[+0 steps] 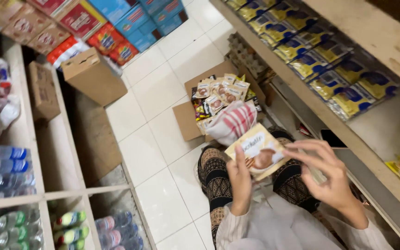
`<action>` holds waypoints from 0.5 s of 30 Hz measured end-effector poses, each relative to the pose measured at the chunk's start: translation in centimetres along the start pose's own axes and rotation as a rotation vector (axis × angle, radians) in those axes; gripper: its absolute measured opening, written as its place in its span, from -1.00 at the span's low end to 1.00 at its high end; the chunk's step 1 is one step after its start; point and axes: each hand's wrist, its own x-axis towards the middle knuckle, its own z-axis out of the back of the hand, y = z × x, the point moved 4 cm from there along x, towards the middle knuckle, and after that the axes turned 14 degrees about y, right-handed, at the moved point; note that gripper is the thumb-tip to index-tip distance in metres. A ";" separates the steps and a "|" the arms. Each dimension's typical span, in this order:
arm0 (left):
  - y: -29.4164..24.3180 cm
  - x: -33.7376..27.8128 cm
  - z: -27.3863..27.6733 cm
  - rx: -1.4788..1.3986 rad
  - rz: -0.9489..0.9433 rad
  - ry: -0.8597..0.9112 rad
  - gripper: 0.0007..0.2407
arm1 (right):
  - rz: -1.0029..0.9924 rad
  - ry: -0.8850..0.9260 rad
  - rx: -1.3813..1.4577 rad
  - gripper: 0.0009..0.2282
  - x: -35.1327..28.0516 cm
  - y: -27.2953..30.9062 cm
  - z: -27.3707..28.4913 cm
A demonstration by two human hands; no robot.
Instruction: The recorder sorts through packets of Chocolatos in a box, wipes them with a cloth, and scans them with a handheld barcode scanner in a storage area.
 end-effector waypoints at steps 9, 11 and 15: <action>1.2 -0.9 -1.0 0.492 -0.259 0.135 -0.65 | -0.554 0.124 0.399 -0.66 -3.5 -5.6 -3.0; 1.0 -1.2 -1.3 0.531 -0.287 0.205 -0.67 | -0.553 0.112 0.460 -0.68 -4.2 -5.5 -1.9; 1.0 -0.5 0.4 0.471 -0.170 0.097 -0.77 | -0.543 -0.223 0.353 -0.81 -8.5 -6.1 4.2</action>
